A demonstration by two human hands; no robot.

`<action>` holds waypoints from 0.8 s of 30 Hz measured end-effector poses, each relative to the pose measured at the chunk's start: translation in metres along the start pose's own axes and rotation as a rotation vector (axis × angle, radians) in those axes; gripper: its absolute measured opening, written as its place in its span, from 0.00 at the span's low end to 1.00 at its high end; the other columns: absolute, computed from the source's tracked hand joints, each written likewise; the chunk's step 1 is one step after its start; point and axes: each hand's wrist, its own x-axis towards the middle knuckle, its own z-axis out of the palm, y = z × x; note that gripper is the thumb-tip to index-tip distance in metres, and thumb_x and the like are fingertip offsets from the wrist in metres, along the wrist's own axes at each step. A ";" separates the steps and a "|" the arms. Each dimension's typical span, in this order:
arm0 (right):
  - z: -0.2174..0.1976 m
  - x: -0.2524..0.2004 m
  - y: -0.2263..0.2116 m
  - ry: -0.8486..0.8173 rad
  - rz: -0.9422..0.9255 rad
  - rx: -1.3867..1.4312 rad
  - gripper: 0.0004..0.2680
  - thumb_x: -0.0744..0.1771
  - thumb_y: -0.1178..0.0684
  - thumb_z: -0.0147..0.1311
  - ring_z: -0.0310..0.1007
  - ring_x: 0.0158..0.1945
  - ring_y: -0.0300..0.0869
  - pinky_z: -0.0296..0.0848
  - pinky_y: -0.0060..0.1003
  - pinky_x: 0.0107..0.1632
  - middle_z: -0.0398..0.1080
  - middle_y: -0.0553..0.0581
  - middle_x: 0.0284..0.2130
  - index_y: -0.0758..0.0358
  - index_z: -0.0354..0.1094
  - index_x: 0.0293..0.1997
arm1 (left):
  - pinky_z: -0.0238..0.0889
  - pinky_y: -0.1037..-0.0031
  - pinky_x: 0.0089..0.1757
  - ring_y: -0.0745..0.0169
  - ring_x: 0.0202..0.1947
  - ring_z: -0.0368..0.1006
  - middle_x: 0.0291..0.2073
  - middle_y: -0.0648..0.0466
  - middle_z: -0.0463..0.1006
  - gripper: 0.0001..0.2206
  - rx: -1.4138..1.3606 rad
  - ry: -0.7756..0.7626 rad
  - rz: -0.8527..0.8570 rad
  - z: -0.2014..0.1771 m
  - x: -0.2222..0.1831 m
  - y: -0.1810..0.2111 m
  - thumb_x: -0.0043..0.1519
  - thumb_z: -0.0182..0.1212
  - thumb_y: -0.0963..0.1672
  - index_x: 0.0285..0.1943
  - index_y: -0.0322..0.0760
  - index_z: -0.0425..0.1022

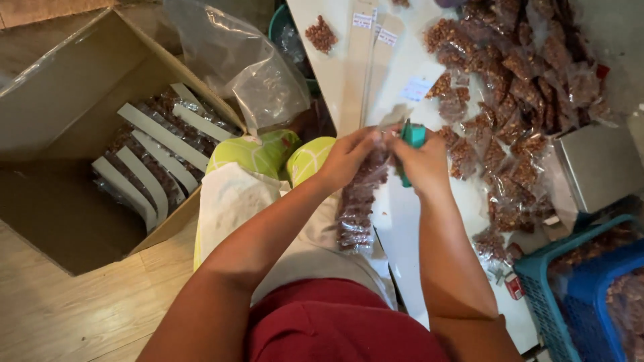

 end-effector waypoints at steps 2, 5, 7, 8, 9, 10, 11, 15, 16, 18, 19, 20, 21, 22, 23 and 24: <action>0.006 -0.004 -0.011 -0.001 0.056 0.203 0.07 0.62 0.49 0.65 0.76 0.20 0.41 0.73 0.34 0.24 0.74 0.58 0.18 0.59 0.75 0.36 | 0.64 0.56 0.60 0.58 0.56 0.76 0.47 0.48 0.83 0.20 -0.079 -0.019 0.028 -0.002 -0.001 -0.005 0.68 0.60 0.54 0.62 0.42 0.77; 0.002 0.005 -0.006 -0.010 0.073 0.485 0.08 0.65 0.53 0.61 0.78 0.21 0.44 0.75 0.36 0.22 0.79 0.64 0.31 0.67 0.72 0.42 | 0.66 0.56 0.57 0.57 0.53 0.77 0.44 0.44 0.84 0.16 -0.020 0.039 0.092 -0.013 0.004 -0.008 0.71 0.54 0.50 0.58 0.39 0.79; -0.008 0.012 0.005 -0.020 -0.283 0.191 0.20 0.61 0.59 0.73 0.75 0.26 0.40 0.74 0.31 0.28 0.74 0.65 0.38 0.74 0.70 0.55 | 0.65 0.60 0.58 0.62 0.53 0.77 0.43 0.49 0.84 0.16 -0.027 0.037 0.094 -0.013 0.004 -0.011 0.71 0.56 0.51 0.59 0.42 0.80; -0.008 0.016 0.013 -0.020 -0.279 0.191 0.20 0.61 0.59 0.73 0.75 0.26 0.40 0.74 0.31 0.28 0.74 0.65 0.38 0.74 0.70 0.55 | 0.65 0.60 0.58 0.62 0.53 0.77 0.43 0.49 0.84 0.16 -0.026 0.036 0.090 -0.010 0.001 -0.006 0.71 0.56 0.51 0.59 0.42 0.80; -0.008 0.020 0.020 -0.033 -0.217 0.112 0.14 0.62 0.56 0.72 0.73 0.23 0.38 0.71 0.30 0.25 0.73 0.60 0.30 0.68 0.72 0.48 | 0.67 0.64 0.54 0.67 0.45 0.74 0.36 0.52 0.82 0.13 -0.053 0.047 0.113 -0.006 0.000 0.000 0.70 0.57 0.50 0.55 0.42 0.81; -0.009 0.024 0.027 -0.046 -0.153 0.033 0.09 0.63 0.53 0.71 0.71 0.19 0.36 0.69 0.28 0.22 0.73 0.55 0.21 0.63 0.75 0.41 | 0.69 0.67 0.50 0.71 0.38 0.71 0.28 0.54 0.80 0.11 -0.081 0.057 0.136 -0.002 -0.001 0.005 0.69 0.58 0.48 0.52 0.43 0.82; -0.011 0.020 0.024 -0.043 -0.155 0.033 0.09 0.63 0.53 0.71 0.71 0.19 0.36 0.69 0.28 0.22 0.73 0.55 0.21 0.63 0.75 0.41 | 0.69 0.67 0.50 0.71 0.38 0.71 0.28 0.54 0.80 0.11 -0.081 0.055 0.138 -0.002 -0.001 0.007 0.69 0.58 0.48 0.52 0.43 0.82; -0.014 0.010 0.019 -0.060 -0.159 0.060 0.08 0.65 0.55 0.69 0.73 0.20 0.40 0.71 0.31 0.25 0.70 0.57 0.17 0.65 0.73 0.36 | 0.60 0.56 0.62 0.54 0.59 0.72 0.52 0.42 0.81 0.17 -0.106 0.011 0.122 -0.002 -0.008 0.017 0.71 0.56 0.49 0.63 0.36 0.76; -0.014 0.010 0.019 -0.084 -0.157 0.046 0.08 0.65 0.54 0.69 0.73 0.20 0.40 0.72 0.32 0.25 0.71 0.57 0.17 0.65 0.73 0.35 | 0.56 0.53 0.65 0.46 0.65 0.69 0.58 0.38 0.78 0.20 -0.089 0.019 0.127 -0.002 -0.010 0.022 0.72 0.54 0.49 0.66 0.32 0.74; -0.016 0.014 0.019 -0.017 -0.119 0.097 0.08 0.66 0.51 0.66 0.74 0.20 0.42 0.74 0.37 0.25 0.71 0.58 0.18 0.64 0.73 0.36 | 0.56 0.52 0.66 0.43 0.65 0.67 0.59 0.37 0.76 0.20 -0.035 0.015 0.152 -0.004 -0.016 0.033 0.72 0.53 0.49 0.66 0.30 0.73; -0.017 0.017 0.019 0.048 -0.083 0.145 0.08 0.68 0.49 0.63 0.75 0.21 0.44 0.76 0.41 0.25 0.71 0.60 0.19 0.62 0.73 0.38 | 0.55 0.50 0.66 0.39 0.66 0.66 0.60 0.36 0.75 0.19 0.017 0.014 0.179 -0.004 -0.019 0.038 0.72 0.53 0.48 0.66 0.29 0.72; -0.017 0.020 0.005 0.051 -0.082 0.146 0.08 0.68 0.49 0.63 0.75 0.21 0.44 0.76 0.41 0.25 0.71 0.60 0.19 0.62 0.73 0.38 | 0.55 0.50 0.66 0.39 0.66 0.66 0.60 0.36 0.75 0.19 0.018 0.011 0.179 -0.003 -0.016 0.036 0.72 0.53 0.48 0.66 0.29 0.72; -0.017 0.023 -0.009 0.192 -0.034 0.478 0.12 0.67 0.44 0.58 0.77 0.22 0.46 0.81 0.43 0.29 0.72 0.61 0.20 0.63 0.71 0.35 | 0.57 0.52 0.66 0.41 0.65 0.68 0.60 0.40 0.76 0.19 0.063 0.016 0.206 -0.003 -0.014 0.033 0.72 0.54 0.49 0.66 0.33 0.73; -0.017 0.026 -0.023 0.333 0.017 0.810 0.15 0.65 0.39 0.52 0.80 0.23 0.48 0.86 0.46 0.33 0.72 0.62 0.21 0.64 0.68 0.33 | 0.59 0.54 0.65 0.43 0.64 0.69 0.60 0.45 0.77 0.18 0.108 0.022 0.232 -0.002 -0.013 0.031 0.71 0.56 0.49 0.66 0.38 0.74; -0.011 0.028 -0.027 0.339 0.018 0.813 0.15 0.65 0.39 0.52 0.80 0.23 0.48 0.86 0.46 0.33 0.72 0.62 0.21 0.64 0.68 0.33 | 0.59 0.54 0.65 0.43 0.64 0.69 0.60 0.45 0.77 0.18 0.111 0.016 0.232 -0.002 -0.019 0.039 0.71 0.56 0.49 0.66 0.38 0.74; -0.006 0.031 -0.032 0.387 0.023 0.828 0.17 0.63 0.35 0.56 0.77 0.26 0.48 0.83 0.45 0.34 0.70 0.59 0.24 0.61 0.68 0.35 | 0.60 0.53 0.65 0.42 0.64 0.69 0.61 0.45 0.77 0.17 0.148 0.001 0.237 -0.001 -0.024 0.046 0.72 0.53 0.49 0.67 0.42 0.72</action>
